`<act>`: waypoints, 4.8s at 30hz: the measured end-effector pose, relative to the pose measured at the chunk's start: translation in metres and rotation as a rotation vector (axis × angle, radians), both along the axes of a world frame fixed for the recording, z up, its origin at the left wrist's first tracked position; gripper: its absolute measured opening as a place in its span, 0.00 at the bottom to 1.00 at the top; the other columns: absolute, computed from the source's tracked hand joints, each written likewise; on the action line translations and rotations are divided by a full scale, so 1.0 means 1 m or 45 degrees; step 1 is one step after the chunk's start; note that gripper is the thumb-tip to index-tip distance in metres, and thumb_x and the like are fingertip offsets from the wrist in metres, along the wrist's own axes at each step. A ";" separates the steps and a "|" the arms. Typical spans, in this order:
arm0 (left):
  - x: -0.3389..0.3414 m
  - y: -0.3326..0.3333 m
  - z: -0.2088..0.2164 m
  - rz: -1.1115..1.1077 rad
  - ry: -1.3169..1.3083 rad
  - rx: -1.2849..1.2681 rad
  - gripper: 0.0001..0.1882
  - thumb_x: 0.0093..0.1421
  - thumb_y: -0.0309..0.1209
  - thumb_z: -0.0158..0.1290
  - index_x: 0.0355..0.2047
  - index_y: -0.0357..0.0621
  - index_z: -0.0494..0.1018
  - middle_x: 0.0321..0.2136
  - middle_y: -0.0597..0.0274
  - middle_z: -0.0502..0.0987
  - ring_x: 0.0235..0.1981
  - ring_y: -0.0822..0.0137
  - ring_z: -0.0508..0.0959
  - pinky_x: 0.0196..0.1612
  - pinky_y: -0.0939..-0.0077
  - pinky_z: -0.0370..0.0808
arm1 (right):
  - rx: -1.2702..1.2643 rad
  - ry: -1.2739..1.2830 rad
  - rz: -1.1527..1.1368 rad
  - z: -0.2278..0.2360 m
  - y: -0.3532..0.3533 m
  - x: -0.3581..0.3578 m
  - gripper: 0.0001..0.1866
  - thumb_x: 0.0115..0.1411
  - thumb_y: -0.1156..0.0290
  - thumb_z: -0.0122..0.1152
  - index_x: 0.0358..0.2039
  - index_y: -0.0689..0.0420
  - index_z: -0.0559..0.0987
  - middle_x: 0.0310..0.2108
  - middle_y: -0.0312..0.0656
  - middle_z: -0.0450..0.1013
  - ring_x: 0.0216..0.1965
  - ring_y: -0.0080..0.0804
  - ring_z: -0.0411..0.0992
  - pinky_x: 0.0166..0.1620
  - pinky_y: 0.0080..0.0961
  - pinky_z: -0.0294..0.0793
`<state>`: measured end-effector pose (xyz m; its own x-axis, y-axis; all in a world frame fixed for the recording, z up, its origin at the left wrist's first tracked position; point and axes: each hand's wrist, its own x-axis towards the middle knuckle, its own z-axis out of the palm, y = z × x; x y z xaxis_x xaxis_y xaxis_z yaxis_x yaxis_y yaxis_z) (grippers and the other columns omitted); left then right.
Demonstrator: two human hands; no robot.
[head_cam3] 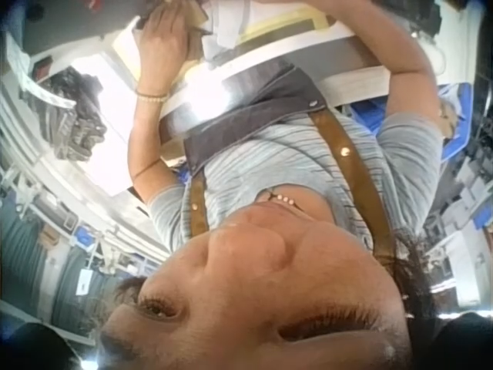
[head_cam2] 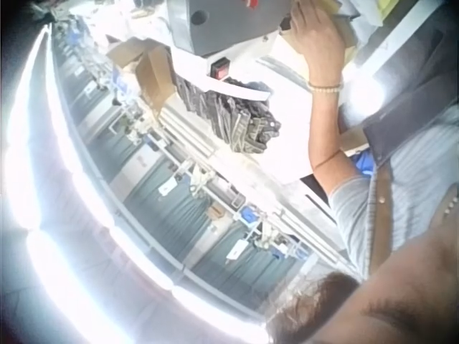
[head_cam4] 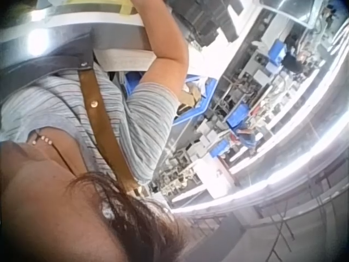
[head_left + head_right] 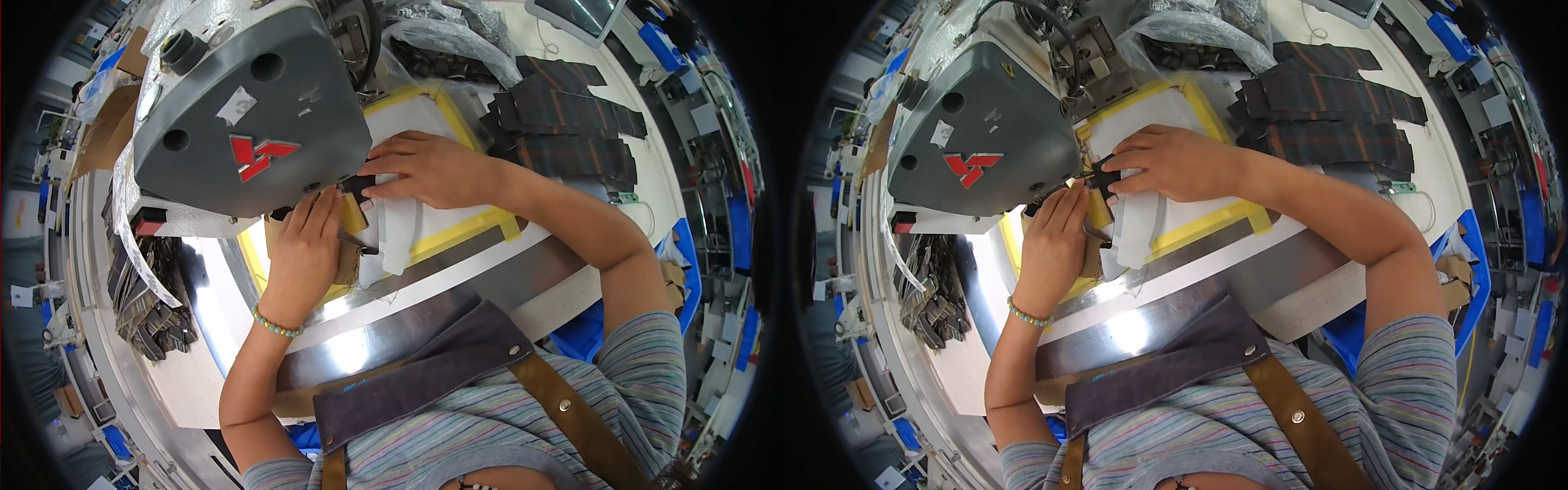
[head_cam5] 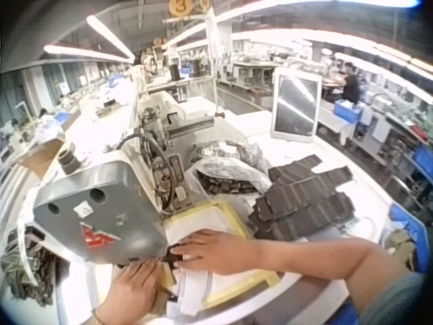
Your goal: Assembling and sewing small leather strips into a template using an industrial sewing machine.
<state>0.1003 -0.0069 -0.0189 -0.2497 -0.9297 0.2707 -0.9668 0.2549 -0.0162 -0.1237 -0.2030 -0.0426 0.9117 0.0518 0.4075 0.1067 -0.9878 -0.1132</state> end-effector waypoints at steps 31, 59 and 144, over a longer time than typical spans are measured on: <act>0.038 -0.037 -0.044 0.528 0.922 -0.083 0.15 0.68 0.32 0.67 0.47 0.32 0.82 0.39 0.54 0.87 0.35 0.65 0.84 0.37 0.65 0.78 | -0.125 -0.153 0.049 -0.002 -0.028 0.021 0.18 0.64 0.72 0.60 0.53 0.52 0.85 0.56 0.37 0.80 0.59 0.40 0.77 0.64 0.37 0.78; -0.025 -0.028 -0.019 0.700 0.971 -0.014 0.18 0.69 0.44 0.65 0.33 0.40 0.81 0.24 0.65 0.75 0.24 0.71 0.73 0.33 0.72 0.70 | -0.043 0.004 0.051 -0.009 0.009 -0.008 0.22 0.66 0.75 0.58 0.59 0.48 0.84 0.66 0.36 0.76 0.67 0.37 0.72 0.69 0.39 0.70; -0.005 0.013 0.001 0.060 0.038 0.107 0.33 0.62 0.30 0.64 0.66 0.27 0.72 0.69 0.42 0.73 0.69 0.47 0.73 0.71 0.57 0.71 | -0.004 -0.075 0.016 -0.003 0.018 -0.001 0.20 0.63 0.72 0.63 0.56 0.57 0.85 0.59 0.37 0.80 0.60 0.37 0.77 0.67 0.37 0.74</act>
<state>0.0950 0.0056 -0.0176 -0.1985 -0.9599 0.1979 -0.9774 0.2088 0.0323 -0.1246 -0.1848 -0.0452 0.8853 0.0647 0.4606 0.1256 -0.9867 -0.1028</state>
